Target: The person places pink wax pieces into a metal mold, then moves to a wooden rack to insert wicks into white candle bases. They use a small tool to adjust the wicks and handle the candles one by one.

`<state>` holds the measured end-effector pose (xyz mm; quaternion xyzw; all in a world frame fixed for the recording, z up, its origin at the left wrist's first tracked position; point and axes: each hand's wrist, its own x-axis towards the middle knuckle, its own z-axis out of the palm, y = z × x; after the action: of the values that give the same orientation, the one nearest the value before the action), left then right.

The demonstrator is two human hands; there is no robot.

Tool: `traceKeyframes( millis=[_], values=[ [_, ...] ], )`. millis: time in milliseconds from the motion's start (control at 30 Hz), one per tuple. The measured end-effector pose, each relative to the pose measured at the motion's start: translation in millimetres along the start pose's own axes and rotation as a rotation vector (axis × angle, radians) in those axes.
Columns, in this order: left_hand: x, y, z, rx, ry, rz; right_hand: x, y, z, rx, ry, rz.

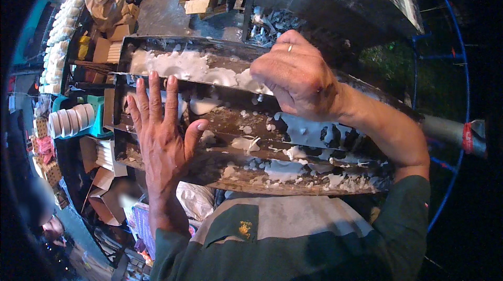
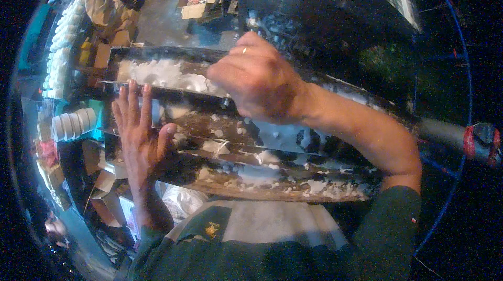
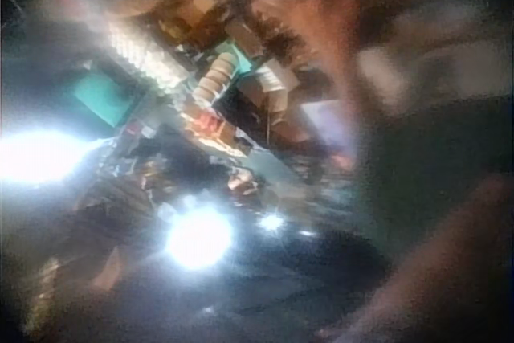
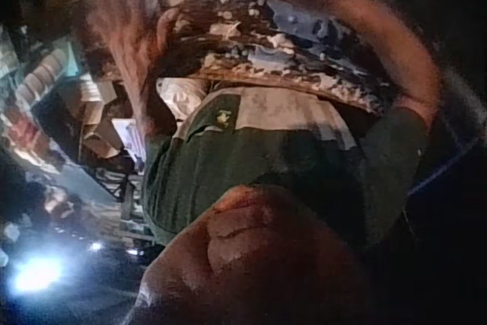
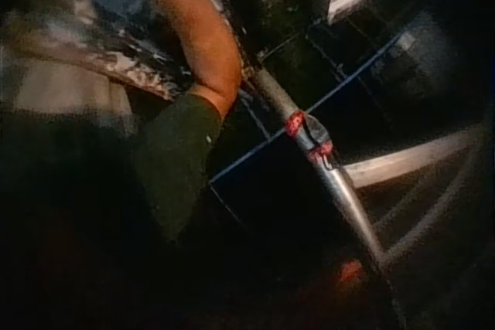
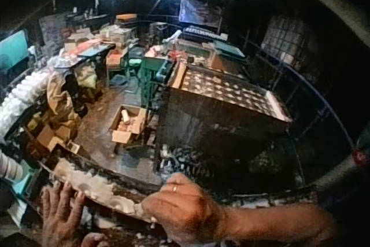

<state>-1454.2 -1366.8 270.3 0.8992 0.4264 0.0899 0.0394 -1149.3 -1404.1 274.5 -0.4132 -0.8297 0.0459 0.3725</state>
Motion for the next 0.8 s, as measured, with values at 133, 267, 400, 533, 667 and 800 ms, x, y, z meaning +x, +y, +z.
traceKeyframes(
  millis=[133,267,400,533,667,800],
  values=[
    [-0.2,-21.7,-18.0,0.098,0.008,-0.045,2.1,-7.8,-5.4,0.059,-0.081,0.038],
    [-0.7,-59.0,-22.2,0.238,-0.015,-0.049,32.5,-15.3,-24.0,0.085,0.038,0.078],
    [0.3,-68.1,-12.5,0.148,-0.018,-0.013,42.4,-7.4,14.4,0.092,-0.019,0.050],
    [3.4,-63.9,-13.3,0.149,-0.052,-0.043,43.5,-2.9,39.6,-0.041,-0.023,0.020],
    [4.5,-65.3,-11.9,0.105,-0.035,-0.031,60.7,-5.4,41.3,0.019,-0.058,-0.013],
    [-1.8,-64.5,-12.6,0.088,-0.054,-0.067,92.2,-17.1,16.5,0.019,-0.067,0.054]
  ],
)
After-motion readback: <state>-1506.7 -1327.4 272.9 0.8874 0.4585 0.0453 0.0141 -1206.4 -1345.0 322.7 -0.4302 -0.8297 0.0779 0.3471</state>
